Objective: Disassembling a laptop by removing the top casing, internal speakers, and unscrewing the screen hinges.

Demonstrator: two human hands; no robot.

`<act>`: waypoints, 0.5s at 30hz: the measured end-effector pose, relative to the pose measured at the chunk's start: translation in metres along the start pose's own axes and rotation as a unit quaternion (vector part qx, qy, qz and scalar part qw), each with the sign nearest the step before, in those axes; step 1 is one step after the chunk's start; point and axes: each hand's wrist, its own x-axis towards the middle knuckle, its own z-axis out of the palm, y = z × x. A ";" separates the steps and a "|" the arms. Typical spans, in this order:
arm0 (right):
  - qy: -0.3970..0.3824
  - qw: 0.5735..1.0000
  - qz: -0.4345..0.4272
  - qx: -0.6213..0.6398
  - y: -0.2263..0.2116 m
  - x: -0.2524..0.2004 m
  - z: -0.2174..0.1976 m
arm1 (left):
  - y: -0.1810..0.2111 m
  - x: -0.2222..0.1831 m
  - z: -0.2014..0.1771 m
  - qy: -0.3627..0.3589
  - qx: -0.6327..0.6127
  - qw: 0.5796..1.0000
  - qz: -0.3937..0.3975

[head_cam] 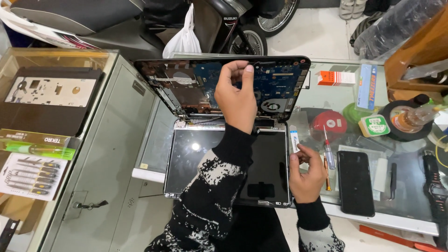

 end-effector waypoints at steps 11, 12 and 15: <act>-0.007 1.000 0.008 0.007 -0.006 0.005 -0.002 | 0.012 -0.006 -0.008 0.004 0.005 0.999 0.050; -0.008 1.000 0.010 0.006 -0.006 0.005 -0.002 | 0.011 -0.008 -0.008 0.017 0.024 0.997 0.076; -0.010 1.000 0.008 0.007 -0.006 0.005 -0.002 | 0.003 -0.010 -0.005 0.032 0.031 0.993 0.109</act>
